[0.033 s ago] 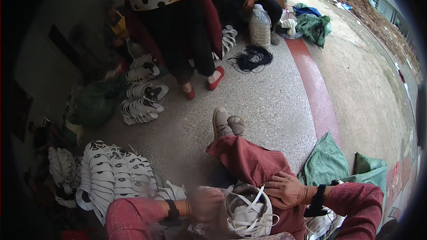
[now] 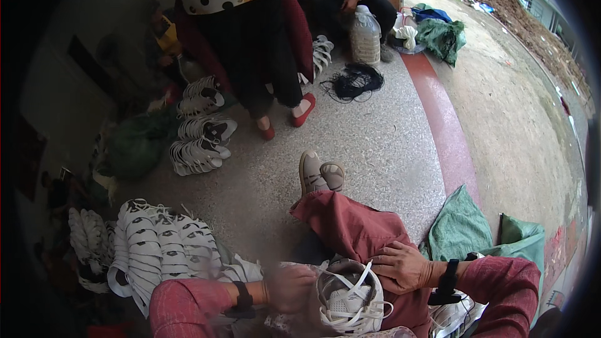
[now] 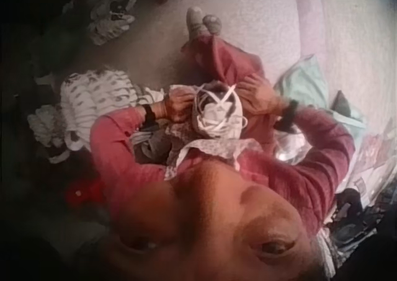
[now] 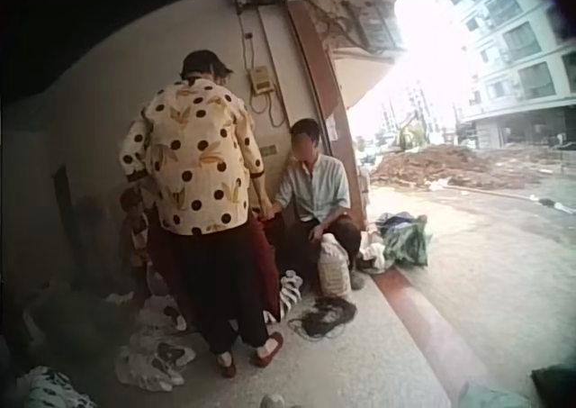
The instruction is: Insert laces and assemble shoe components for athletic footwear.
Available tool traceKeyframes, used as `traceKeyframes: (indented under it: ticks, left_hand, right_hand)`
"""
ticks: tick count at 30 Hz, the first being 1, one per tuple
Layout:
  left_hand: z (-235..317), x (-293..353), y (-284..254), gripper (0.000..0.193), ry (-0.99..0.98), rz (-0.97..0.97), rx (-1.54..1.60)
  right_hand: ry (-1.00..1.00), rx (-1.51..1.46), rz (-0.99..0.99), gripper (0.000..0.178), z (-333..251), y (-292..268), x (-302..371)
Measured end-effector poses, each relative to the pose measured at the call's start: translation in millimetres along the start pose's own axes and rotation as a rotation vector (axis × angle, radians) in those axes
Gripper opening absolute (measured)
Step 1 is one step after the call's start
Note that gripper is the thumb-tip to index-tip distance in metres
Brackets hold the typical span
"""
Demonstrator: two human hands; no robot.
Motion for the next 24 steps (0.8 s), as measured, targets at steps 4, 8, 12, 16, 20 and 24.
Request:
traceKeyframes:
  ticks: [4, 8, 12, 16, 20, 24]
  left_hand:
    - [0.2, -3.0, -2.1, 0.063, 0.005, 0.012, 0.013]
    - [0.7, -2.9, -2.4, 0.056, 0.017, 0.006, -0.022]
    - [3.3, -6.1, -5.4, 0.049, 0.012, -0.008, -0.042]
    - [2.1, -2.0, -2.0, 0.05, 0.018, 0.008, -0.043]
    - [3.3, -2.5, -2.2, 0.05, 0.002, 0.005, -0.042]
    - [3.6, -2.9, -3.8, 0.05, 0.006, 0.023, -0.022]
  right_hand:
    - [0.001, 0.0, 0.008, 0.035, 2.3, 2.1, 2.1]
    - [-0.004, 0.012, 0.017, 0.036, 1.1, 1.1, 1.7]
    - [0.0, -0.002, 0.017, 0.036, 0.6, -0.1, 0.6]
    - [-0.003, -0.004, 0.024, 0.036, 0.4, 0.6, 0.7]
    - [-0.004, -0.02, 0.041, 0.034, -0.6, -0.7, 1.6]
    - [0.008, -0.032, 0.029, 0.033, -0.9, -0.7, 2.0]
Point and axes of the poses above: each hand's wrist, its own x-axis away from the middle knuckle, its own y-axis out of the palm, z = x × y, the point moved 2 cm from there along -x, towards the middle knuckle, and after that the axes turned 10 degrees about y, right-handed, at the moved point
